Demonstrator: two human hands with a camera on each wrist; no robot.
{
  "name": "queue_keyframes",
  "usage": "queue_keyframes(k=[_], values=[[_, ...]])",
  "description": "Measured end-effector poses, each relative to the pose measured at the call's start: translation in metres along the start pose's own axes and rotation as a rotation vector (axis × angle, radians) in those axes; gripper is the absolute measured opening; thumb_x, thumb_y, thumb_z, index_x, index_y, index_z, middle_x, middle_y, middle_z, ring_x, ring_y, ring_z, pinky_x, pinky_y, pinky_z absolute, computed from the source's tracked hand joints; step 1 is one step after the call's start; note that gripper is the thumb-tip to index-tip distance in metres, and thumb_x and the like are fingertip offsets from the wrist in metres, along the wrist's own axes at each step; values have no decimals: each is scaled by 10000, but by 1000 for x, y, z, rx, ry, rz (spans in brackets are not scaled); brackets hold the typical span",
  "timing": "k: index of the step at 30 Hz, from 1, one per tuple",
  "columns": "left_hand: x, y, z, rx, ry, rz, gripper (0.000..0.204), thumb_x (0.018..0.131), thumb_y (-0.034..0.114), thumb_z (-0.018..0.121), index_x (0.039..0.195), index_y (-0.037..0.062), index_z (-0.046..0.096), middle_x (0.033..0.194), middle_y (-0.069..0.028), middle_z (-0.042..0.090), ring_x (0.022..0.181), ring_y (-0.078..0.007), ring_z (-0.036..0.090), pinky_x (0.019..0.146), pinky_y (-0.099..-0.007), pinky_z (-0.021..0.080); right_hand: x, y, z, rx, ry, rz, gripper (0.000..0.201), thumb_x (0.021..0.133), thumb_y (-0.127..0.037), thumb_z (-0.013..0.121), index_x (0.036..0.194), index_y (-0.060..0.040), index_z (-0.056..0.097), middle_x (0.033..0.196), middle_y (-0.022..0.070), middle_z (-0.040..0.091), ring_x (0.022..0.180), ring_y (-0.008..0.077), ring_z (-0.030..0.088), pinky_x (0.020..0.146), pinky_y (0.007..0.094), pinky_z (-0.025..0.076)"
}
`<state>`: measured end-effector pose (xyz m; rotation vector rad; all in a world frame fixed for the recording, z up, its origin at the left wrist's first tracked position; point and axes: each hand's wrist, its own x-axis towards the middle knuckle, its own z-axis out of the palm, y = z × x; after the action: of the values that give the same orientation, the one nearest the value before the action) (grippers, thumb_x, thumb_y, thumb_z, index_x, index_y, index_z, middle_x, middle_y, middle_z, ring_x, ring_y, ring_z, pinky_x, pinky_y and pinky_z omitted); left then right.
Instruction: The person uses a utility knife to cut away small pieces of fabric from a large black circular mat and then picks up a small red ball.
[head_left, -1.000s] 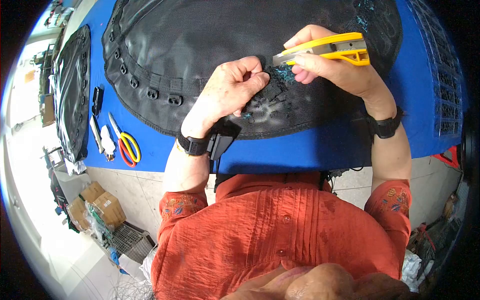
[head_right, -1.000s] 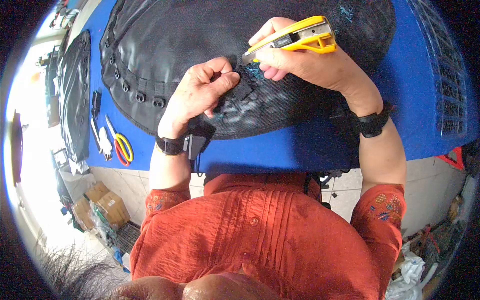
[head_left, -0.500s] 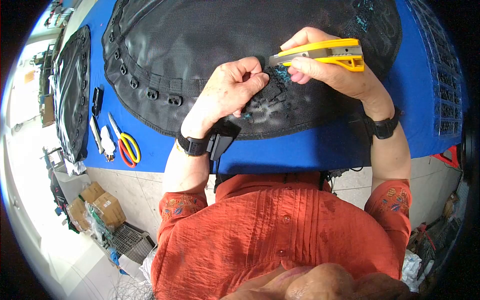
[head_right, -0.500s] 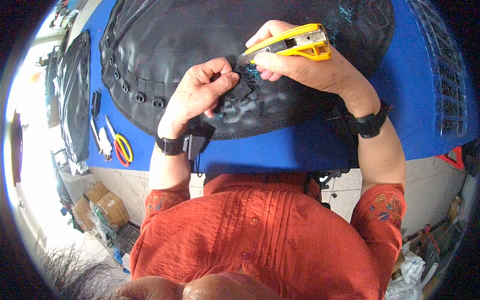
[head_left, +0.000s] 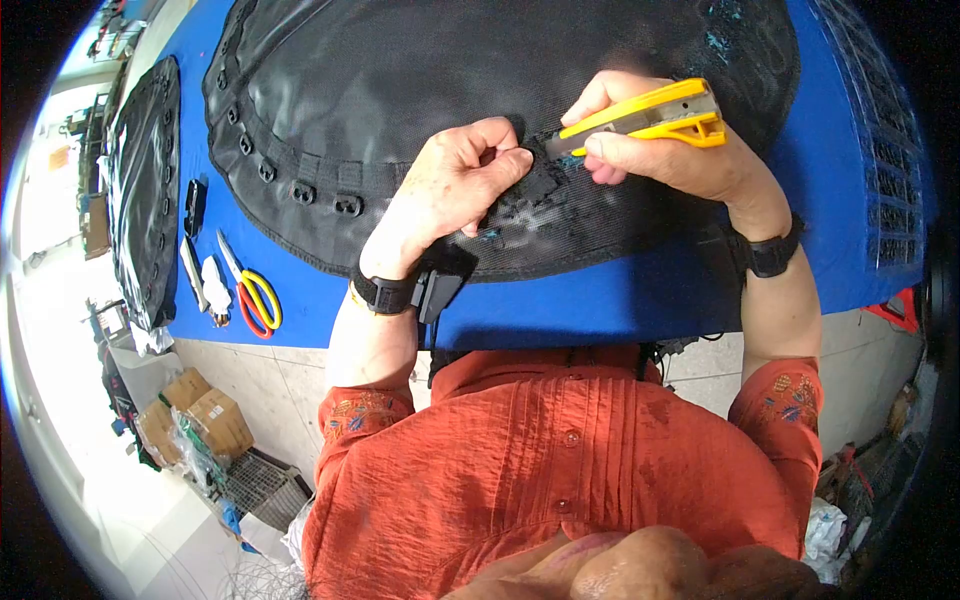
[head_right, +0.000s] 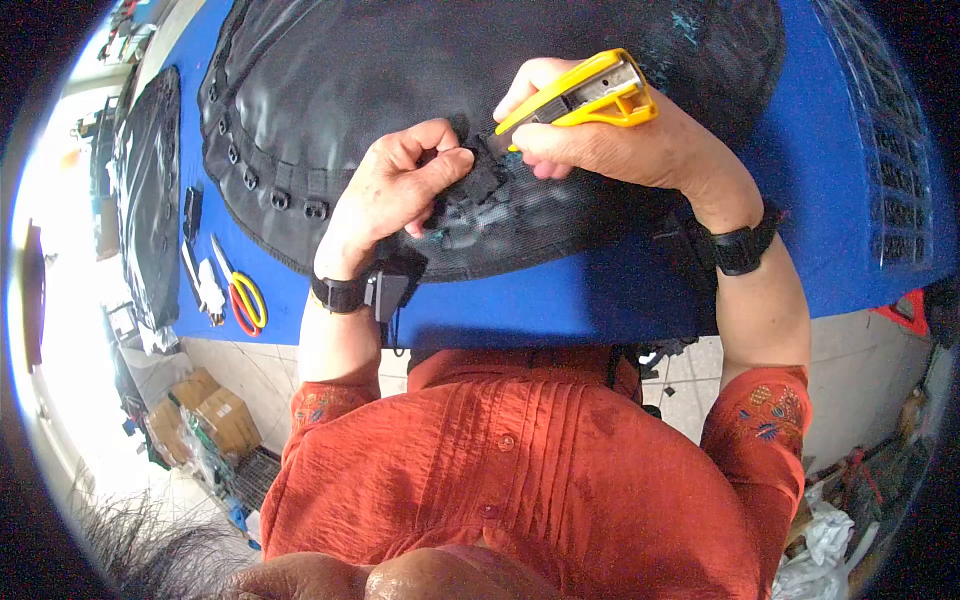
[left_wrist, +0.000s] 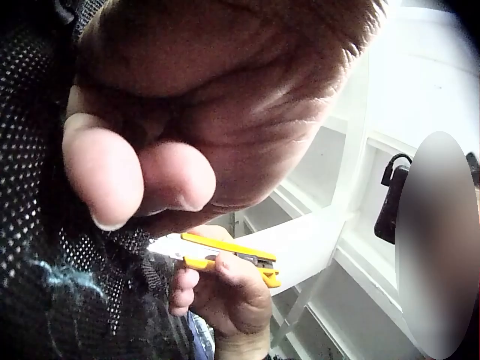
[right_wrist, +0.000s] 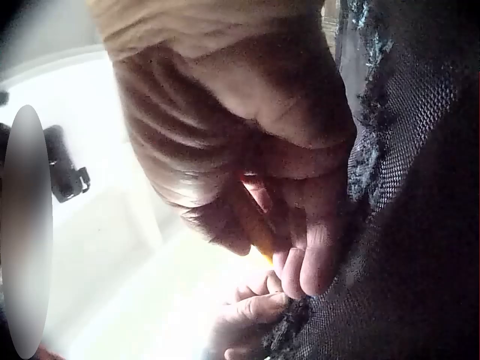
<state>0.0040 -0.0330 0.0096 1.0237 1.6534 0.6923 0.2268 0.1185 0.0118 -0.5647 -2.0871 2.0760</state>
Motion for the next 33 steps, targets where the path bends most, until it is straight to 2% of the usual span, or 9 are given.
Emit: queue_keyframes(k=[8, 11, 13, 14, 20, 23, 28, 31, 33], values=[[0, -1, 0, -18, -11, 5, 278, 1056, 232, 668, 831, 86, 593, 600, 63, 501, 443, -36, 453, 395, -246, 364, -1, -6, -3, -59, -23, -2, 234, 1000, -163, 682, 1199, -42, 667, 935, 54, 721, 821, 116, 723, 763, 278, 614], [0, -1, 1, -24, -1, 12, 288, 1040, 241, 675, 821, 70, 599, 562, 39, 506, 429, -54, 465, 397, -265, 372, -3, -1, -13, 2, -158, 7, 227, 986, -157, 691, 1179, -38, 675, 908, 50, 717, 800, 115, 719, 729, 277, 607], [1, -3, 0, -23, -2, 17, 286, 1040, 241, 675, 823, 71, 600, 565, 38, 510, 429, -53, 465, 398, -265, 374, -4, 0, -5, 23, -226, 144, 200, 965, -195, 709, 1100, -48, 697, 796, 40, 689, 710, 114, 692, 644, 277, 584], [0, -2, 0, -14, 2, 1, 285, 1040, 241, 676, 824, 71, 600, 566, 38, 511, 430, -54, 466, 399, -266, 376, -4, -4, 0, -25, -165, 180, 206, 968, -194, 695, 1114, -48, 702, 802, 55, 701, 693, 127, 695, 628, 284, 587], [-2, 5, 0, 11, 9, -19, 275, 1037, 241, 679, 831, 74, 605, 572, 41, 512, 438, -58, 470, 405, -270, 387, -7, -3, -6, -13, -186, 166, 202, 971, -196, 699, 1109, -48, 701, 812, 51, 704, 715, 128, 700, 647, 283, 597], [-1, 1, -1, 4, 3, -13, 273, 1034, 244, 681, 835, 73, 608, 576, 40, 513, 441, -59, 471, 406, -271, 392, -5, -5, -8, -32, -163, 156, 235, 992, -173, 698, 1180, -36, 667, 938, 62, 730, 780, 120, 713, 707, 271, 603], [-1, 1, -1, 1, -10, -25, 275, 1054, 242, 673, 832, 103, 588, 615, 73, 500, 461, -26, 451, 405, -239, 368, 0, -5, -8, -28, -50, 29, 259, 1017, -189, 686, 1224, -39, 642, 988, 73, 731, 835, 125, 729, 739, 281, 614], [-1, 0, -1, 8, -4, -12, 272, 1054, 243, 674, 835, 104, 590, 624, 77, 501, 467, -24, 452, 402, -237, 366, 4, 2, -5, -17, -8, -23, 290, 1030, -211, 683, 1256, -39, 625, 1042, 81, 729, 892, 131, 739, 776, 288, 621], [0, 0, -1, -5, -1, -7, 265, 1040, 239, 677, 840, 81, 603, 593, 47, 514, 446, -52, 470, 400, -262, 382, 4, 3, -6, -14, -2, -51, 314, 1040, -224, 675, 1284, -38, 611, 1083, 85, 726, 935, 134, 740, 806, 293, 623]])
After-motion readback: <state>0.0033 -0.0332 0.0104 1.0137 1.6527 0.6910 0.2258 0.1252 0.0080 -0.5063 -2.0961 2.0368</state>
